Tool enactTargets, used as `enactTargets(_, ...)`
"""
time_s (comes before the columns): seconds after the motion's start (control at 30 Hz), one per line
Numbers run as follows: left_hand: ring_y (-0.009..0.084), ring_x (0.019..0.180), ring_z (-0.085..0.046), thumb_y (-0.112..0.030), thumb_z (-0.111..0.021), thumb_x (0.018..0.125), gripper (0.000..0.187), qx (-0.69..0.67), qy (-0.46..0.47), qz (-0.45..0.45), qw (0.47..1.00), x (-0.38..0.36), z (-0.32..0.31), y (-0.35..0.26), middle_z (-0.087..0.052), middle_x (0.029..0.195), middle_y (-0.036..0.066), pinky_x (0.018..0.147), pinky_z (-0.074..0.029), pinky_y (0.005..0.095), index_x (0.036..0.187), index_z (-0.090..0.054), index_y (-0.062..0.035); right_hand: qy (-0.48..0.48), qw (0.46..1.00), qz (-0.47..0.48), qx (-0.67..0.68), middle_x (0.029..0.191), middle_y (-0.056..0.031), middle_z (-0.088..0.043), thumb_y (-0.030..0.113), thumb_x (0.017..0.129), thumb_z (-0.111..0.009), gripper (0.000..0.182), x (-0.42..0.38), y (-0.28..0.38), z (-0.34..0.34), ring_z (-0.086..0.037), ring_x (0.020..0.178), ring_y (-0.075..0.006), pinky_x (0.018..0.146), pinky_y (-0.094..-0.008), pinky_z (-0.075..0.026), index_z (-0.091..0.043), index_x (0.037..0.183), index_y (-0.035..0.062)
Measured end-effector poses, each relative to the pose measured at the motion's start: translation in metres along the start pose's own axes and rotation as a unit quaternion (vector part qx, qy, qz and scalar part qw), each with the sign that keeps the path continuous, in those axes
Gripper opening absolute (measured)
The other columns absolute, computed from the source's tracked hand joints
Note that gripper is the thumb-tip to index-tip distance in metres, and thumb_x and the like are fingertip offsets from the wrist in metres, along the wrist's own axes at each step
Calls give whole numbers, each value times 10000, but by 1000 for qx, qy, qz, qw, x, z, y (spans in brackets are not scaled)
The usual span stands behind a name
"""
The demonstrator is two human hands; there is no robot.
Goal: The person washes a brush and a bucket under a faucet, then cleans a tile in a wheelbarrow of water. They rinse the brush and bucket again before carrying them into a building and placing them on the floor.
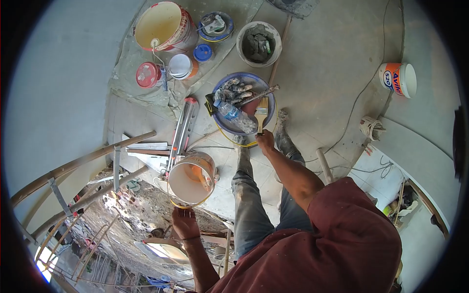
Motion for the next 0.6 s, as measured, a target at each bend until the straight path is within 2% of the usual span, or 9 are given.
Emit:
enactTargets(0.07, 143, 862, -546, -280, -536, 895, 277, -27, -26, 6, 999, 18, 3, 9, -611, 990, 40, 772, -428, 297, 1059, -568, -59, 21, 979, -24, 201, 716, -66, -610, 87, 738, -634, 109, -24, 8, 18, -510, 491, -157, 446, -284, -414, -594, 826, 38)
enactTargets(0.13, 136, 838, -532, -273, -543, 885, 265, -49, -21, 18, 998, 42, -2, 19, -598, 947, 28, 748, -421, 288, 1047, -569, -64, 82, 925, -166, 332, 678, -25, -576, 18, 749, -596, 64, -54, 20, 36, -421, 423, -89, 392, -240, -349, -583, 797, 57)
enactTargets(0.27, 130, 832, -512, -252, -539, 881, 225, -63, -48, 48, 996, 95, -41, 44, -576, 910, 15, 738, -414, 292, 1007, -564, -67, 86, 928, -123, 341, 661, -8, -555, 42, 794, -606, 47, -103, 16, 73, -431, 458, -61, 404, -220, -353, -563, 798, 62)
enactTargets(0.33, 144, 801, -515, -262, -550, 876, 230, -49, -34, 44, 997, 149, -45, 77, -567, 888, 24, 711, -433, 290, 989, -563, -63, 104, 935, -126, 314, 664, -5, -549, 74, 803, -631, 70, -124, 14, 86, -444, 475, -63, 413, -220, -357, -563, 810, 55)
enactTargets(0.47, 153, 657, -500, -207, -572, 859, 204, -47, -107, 118, 986, 244, -73, 150, -539, 829, 67, 540, -450, 245, 984, -543, -48, 136, 950, -114, 258, 685, 4, -550, 37, 762, -665, 117, -151, 15, 109, -456, 490, -62, 428, -218, -366, -578, 841, 36)
enactTargets(0.53, 154, 610, -504, -187, -596, 846, 205, -53, -130, 122, 983, 285, -83, 175, -534, 819, 76, 504, -448, 234, 974, -538, -37, 135, 958, -96, 234, 691, 4, -552, 22, 752, -668, 134, -151, 16, 115, -458, 495, -61, 431, -219, -370, -585, 858, 30)
enactTargets(0.6, 166, 652, -544, -186, -602, 842, 220, -67, -111, 110, 985, 321, -91, 195, -535, 825, 85, 513, -474, 238, 970, -533, -20, 134, 966, -87, 204, 698, 3, -553, 7, 743, -672, 155, -153, 9, 122, -461, 500, -61, 434, -221, -373, -592, 874, 24)
Point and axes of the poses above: each hand's wrist, its own x-axis towards the middle knuckle, its own z-axis out of the back of the hand, y = z × x, the point moved 7 cm from there along x, towards the middle knuckle
